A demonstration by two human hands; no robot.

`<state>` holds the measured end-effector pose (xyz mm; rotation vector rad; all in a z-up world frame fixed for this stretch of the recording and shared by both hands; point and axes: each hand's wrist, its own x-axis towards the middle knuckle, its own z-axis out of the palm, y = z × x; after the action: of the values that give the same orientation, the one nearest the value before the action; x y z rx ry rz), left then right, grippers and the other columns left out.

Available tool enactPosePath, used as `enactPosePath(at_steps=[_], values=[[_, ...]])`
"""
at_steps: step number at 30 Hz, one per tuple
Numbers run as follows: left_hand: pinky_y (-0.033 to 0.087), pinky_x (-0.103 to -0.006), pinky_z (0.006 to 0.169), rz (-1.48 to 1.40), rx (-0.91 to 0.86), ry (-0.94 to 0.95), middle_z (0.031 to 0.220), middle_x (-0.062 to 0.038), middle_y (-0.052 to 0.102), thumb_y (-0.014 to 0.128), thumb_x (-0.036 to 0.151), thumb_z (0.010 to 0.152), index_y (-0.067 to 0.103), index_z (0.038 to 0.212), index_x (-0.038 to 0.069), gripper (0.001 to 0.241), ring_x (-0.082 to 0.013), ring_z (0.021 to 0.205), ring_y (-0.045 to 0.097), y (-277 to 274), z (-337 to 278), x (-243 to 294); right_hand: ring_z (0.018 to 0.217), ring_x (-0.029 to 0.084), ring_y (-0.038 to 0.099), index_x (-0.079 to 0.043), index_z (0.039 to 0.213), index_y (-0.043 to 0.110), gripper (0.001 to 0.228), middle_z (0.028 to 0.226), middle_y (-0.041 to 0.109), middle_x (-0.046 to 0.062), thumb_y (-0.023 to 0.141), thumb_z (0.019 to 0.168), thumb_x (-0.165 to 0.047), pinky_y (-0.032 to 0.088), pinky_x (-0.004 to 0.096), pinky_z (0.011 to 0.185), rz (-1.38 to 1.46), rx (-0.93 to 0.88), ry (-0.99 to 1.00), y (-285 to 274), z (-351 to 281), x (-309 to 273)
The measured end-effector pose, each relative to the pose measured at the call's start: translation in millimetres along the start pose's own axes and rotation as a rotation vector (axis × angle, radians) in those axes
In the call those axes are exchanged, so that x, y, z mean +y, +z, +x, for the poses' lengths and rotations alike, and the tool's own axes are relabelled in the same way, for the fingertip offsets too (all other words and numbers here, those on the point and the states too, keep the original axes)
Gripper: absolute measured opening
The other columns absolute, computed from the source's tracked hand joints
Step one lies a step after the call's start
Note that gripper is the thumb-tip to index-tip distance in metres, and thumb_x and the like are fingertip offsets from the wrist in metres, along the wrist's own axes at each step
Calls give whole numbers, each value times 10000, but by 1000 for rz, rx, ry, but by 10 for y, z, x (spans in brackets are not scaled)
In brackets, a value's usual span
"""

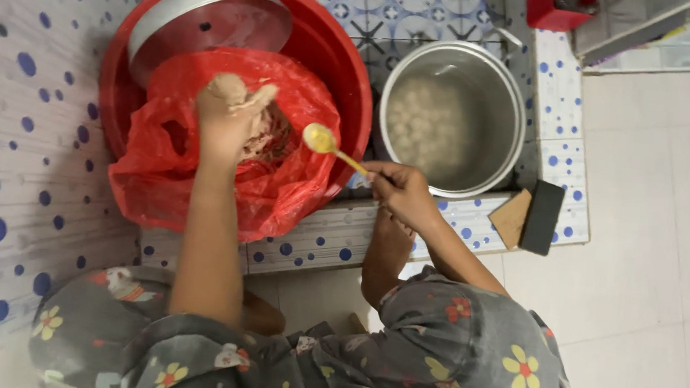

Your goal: Forming meatballs from paste using hands and a spoon and placing them into a pot

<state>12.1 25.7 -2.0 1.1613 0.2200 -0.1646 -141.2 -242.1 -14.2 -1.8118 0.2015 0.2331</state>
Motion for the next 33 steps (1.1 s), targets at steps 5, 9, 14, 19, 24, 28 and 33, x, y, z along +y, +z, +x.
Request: enactPosePath(at_steps=[5, 9, 14, 19, 24, 28, 33], values=[[504, -237, 533, -55, -254, -16, 788, -26, 608, 760, 332, 810, 614, 920, 81, 311, -111, 689, 596, -520, 107, -71, 534, 96, 575, -51, 1196, 750, 249, 591, 659, 53, 645, 973, -85, 467, 226, 540, -3, 17, -2, 29, 14, -111], [424, -291, 258, 131, -100, 51, 568, -51, 557, 764, 124, 1002, 674, 1016, 51, 117, -138, 340, 494, -446, 360, -599, 532, 95, 558, -31, 1199, 741, 251, 587, 653, 56, 641, 978, -93, 449, 224, 532, -34, 14, 21, 79, 29, -240], [447, -234, 296, 141, 17, 43, 637, -13, 612, 859, 8, 860, 653, 958, 75, 238, -73, 419, 476, -288, 301, -508, 501, 88, 543, -29, 1176, 750, 241, 576, 658, 60, 644, 967, -81, 419, 209, 504, -35, 46, 51, 135, 1, -301], [451, -270, 266, 245, 73, -5, 495, -14, 496, 830, 1, 869, 570, 673, 74, 333, -102, 340, 427, -121, 153, -314, 482, 63, 497, -36, 1158, 757, 229, 567, 646, 57, 651, 961, -82, 362, 194, 470, -25, 74, 59, 171, 33, -267], [441, -215, 443, 230, -212, 184, 855, -52, 554, 641, 220, 1058, 661, 1066, 75, 146, -93, 552, 467, -78, 37, -197, 442, 67, 489, -26, 1144, 761, 224, 549, 645, 67, 645, 956, -66, 350, 186, 435, -30, 87, 65, 225, 1, -379], [395, -163, 393, 147, -143, 130, 701, -94, 618, 754, 155, 984, 664, 980, -1, 180, -67, 524, 514, 86, -108, 91, 441, 62, 469, -27, 1136, 763, 224, 550, 641, 72, 636, 955, -65, 332, 184, 427, -11, 96, 69, 245, 13, -351], [487, -189, 354, 214, -106, 133, 758, -127, 727, 751, -83, 865, 667, 908, 5, 130, -85, 492, 567, 115, -217, 314, 442, 61, 460, -19, 1147, 759, 225, 555, 641, 73, 638, 961, -51, 330, 178, 428, -19, 87, 58, 236, 19, -340]])
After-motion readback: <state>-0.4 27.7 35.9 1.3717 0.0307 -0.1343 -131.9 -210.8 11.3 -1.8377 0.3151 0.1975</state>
